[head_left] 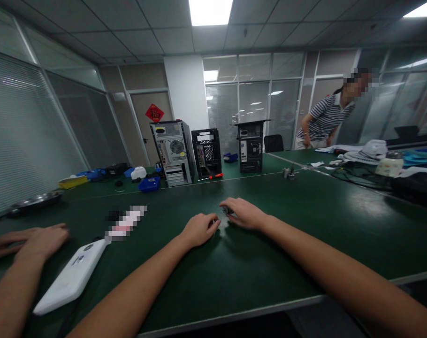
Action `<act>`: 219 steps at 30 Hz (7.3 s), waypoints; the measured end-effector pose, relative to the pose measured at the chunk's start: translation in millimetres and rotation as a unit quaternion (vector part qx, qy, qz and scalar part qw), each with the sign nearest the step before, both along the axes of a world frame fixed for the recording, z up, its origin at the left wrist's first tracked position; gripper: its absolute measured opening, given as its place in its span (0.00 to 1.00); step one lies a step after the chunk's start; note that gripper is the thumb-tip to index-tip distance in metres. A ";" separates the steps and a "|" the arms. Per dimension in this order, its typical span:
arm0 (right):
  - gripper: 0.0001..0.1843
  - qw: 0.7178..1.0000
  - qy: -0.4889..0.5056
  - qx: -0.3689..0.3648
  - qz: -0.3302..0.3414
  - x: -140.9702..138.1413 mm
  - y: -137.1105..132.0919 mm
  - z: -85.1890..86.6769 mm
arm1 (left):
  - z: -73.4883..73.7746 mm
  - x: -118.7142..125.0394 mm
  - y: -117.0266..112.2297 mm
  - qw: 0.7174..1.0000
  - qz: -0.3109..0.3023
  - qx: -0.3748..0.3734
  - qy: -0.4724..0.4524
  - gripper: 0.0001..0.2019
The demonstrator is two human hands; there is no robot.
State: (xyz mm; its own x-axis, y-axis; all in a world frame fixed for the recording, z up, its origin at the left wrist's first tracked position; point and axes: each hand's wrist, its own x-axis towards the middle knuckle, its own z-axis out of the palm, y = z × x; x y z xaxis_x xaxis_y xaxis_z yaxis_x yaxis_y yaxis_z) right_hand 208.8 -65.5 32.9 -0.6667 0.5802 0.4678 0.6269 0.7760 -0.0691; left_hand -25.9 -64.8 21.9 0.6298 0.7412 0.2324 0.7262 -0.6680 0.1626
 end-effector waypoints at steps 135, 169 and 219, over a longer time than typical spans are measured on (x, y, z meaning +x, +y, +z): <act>0.13 0.997 0.027 -0.065 0.025 -6.0 0.6 0.6 | 1.9 -2.8 0.1 0.999 -0.012 -0.032 -0.022 0.20; 0.08 0.996 -0.069 0.049 -0.021 -32.5 -14.6 -3.2 | -0.6 -6.4 4.7 0.998 -0.056 -0.008 -0.037 0.22; 0.18 0.917 0.162 -0.112 -0.347 197.7 53.6 -13.7 | 0.7 -6.2 2.0 0.997 -0.062 -0.034 -0.033 0.25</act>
